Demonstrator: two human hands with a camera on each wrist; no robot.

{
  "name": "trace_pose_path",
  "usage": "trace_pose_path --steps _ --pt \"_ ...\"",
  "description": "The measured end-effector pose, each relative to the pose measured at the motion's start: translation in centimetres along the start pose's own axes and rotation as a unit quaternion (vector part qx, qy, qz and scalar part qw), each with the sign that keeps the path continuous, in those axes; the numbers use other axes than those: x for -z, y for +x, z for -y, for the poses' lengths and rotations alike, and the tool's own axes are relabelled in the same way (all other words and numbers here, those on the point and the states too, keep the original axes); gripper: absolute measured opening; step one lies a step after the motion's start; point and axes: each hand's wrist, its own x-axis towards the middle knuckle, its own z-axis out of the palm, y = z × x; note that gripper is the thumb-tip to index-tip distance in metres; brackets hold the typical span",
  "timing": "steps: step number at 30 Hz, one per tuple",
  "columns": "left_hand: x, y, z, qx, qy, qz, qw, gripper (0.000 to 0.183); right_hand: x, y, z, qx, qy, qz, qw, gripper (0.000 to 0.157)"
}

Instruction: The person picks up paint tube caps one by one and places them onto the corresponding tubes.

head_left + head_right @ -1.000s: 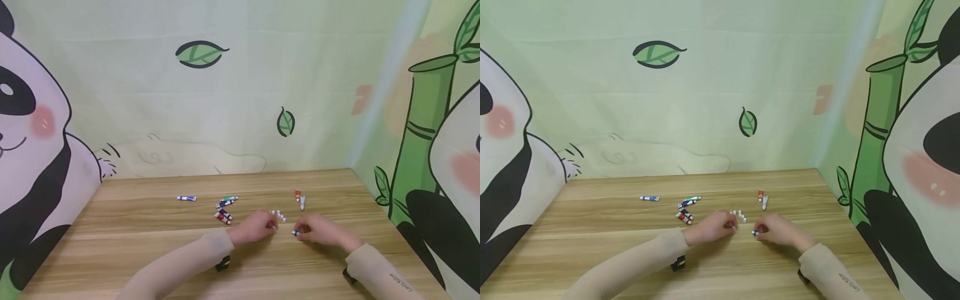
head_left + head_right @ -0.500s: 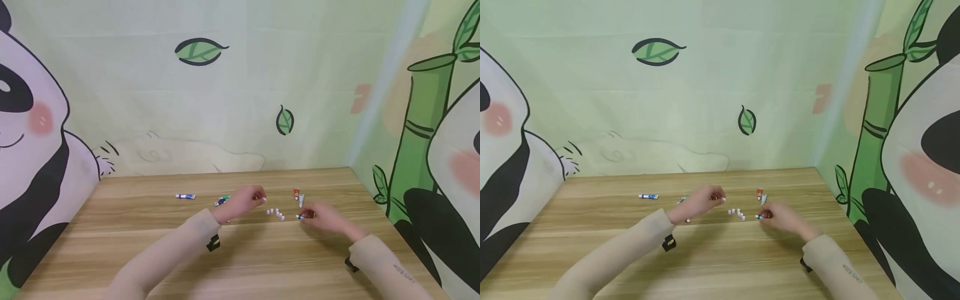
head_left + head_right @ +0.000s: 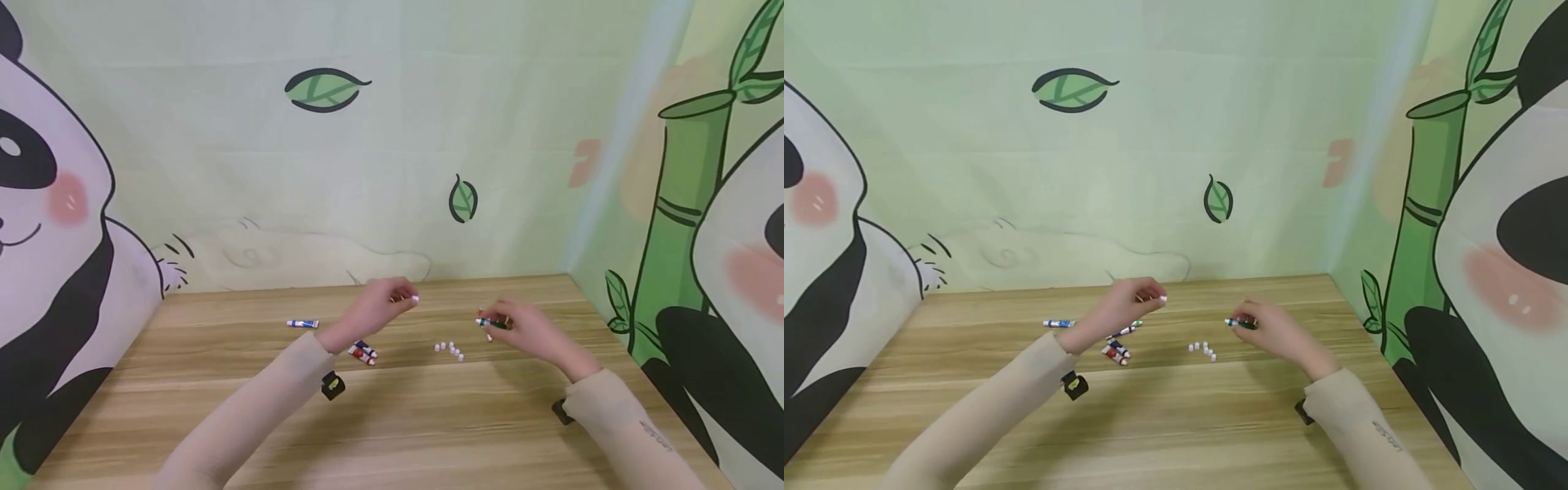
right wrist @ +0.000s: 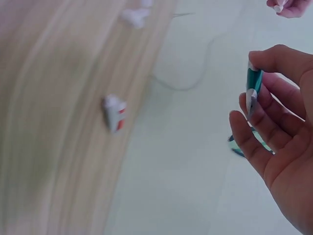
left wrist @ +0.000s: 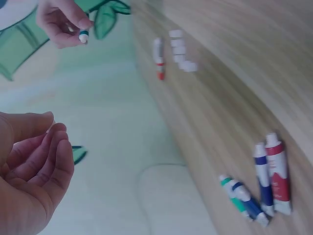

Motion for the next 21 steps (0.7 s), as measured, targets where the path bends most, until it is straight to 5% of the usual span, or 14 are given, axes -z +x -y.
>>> trace_pose_path --steps 11,21 --pt "4.4 -2.8 -2.4 -0.023 -0.025 -0.077 0.9965 0.014 1.2 1.0 4.7 0.049 0.014 -0.051 0.997 0.018" --pt "6.1 -5.8 -4.7 -0.026 -0.048 -0.09 0.9944 0.014 2.1 2.0 8.1 0.151 0.039 -0.109 0.982 0.02"
